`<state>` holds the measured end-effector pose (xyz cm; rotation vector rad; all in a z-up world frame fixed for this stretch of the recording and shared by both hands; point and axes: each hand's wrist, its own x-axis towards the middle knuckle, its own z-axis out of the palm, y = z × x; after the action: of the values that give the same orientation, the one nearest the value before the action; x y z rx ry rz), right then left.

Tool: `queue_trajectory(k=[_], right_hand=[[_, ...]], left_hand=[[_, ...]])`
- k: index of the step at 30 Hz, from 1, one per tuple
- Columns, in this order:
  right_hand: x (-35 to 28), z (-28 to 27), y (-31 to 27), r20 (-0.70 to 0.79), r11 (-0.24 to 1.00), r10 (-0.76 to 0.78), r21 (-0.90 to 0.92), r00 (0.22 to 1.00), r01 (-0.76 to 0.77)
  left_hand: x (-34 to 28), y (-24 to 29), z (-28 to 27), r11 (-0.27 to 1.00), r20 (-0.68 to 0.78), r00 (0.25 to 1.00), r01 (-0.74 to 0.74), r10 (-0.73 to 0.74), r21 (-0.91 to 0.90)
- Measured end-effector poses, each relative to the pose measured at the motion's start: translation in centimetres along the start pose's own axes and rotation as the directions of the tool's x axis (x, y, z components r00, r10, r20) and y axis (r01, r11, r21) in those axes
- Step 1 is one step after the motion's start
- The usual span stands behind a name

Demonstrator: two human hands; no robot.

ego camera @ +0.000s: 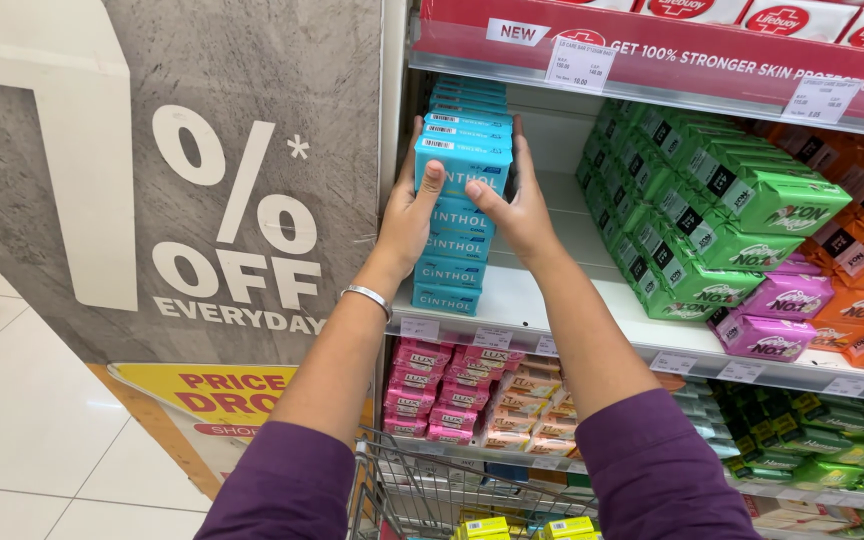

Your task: Organizing and restocking bars of soap on store shelves.

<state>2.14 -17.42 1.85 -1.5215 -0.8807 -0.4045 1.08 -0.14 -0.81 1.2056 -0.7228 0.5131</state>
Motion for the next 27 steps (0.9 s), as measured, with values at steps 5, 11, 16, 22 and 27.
queue_trajectory(k=[5, 11, 16, 22, 27], right_hand=[[-0.6, 0.4, -0.5, -0.027, 0.999, 0.025, -0.024, 0.999, -0.026], [-3.3, 1.2, -0.5, -0.063, 0.998, 0.047, -0.044, 0.997, -0.05], [-7.4, 2.2, -1.1, -0.149, 0.993, -0.034, -0.12, 0.988, 0.016], [-14.7, 4.3, -4.4, -0.16, 0.995, -0.081, -0.075, 0.984, 0.069], [-21.6, 5.6, -5.2, -0.137, 1.0, -0.021, 0.002, 0.99, 0.021]], left_hand=[[-0.4, 0.2, 0.1, 0.999, -0.021, 1.0, 0.008, -0.007, 0.05], [-3.1, 0.5, 0.7, 0.964, -0.111, 0.994, 0.03, 0.0, 0.264], [-7.7, 2.6, 2.7, 0.871, -0.18, 0.977, -0.009, 0.111, 0.491], [-15.3, 6.5, 6.4, 0.779, -0.118, 0.959, -0.134, 0.257, 0.612], [-22.0, 7.2, 9.0, 0.78, -0.041, 0.987, -0.1, 0.158, 0.617]])
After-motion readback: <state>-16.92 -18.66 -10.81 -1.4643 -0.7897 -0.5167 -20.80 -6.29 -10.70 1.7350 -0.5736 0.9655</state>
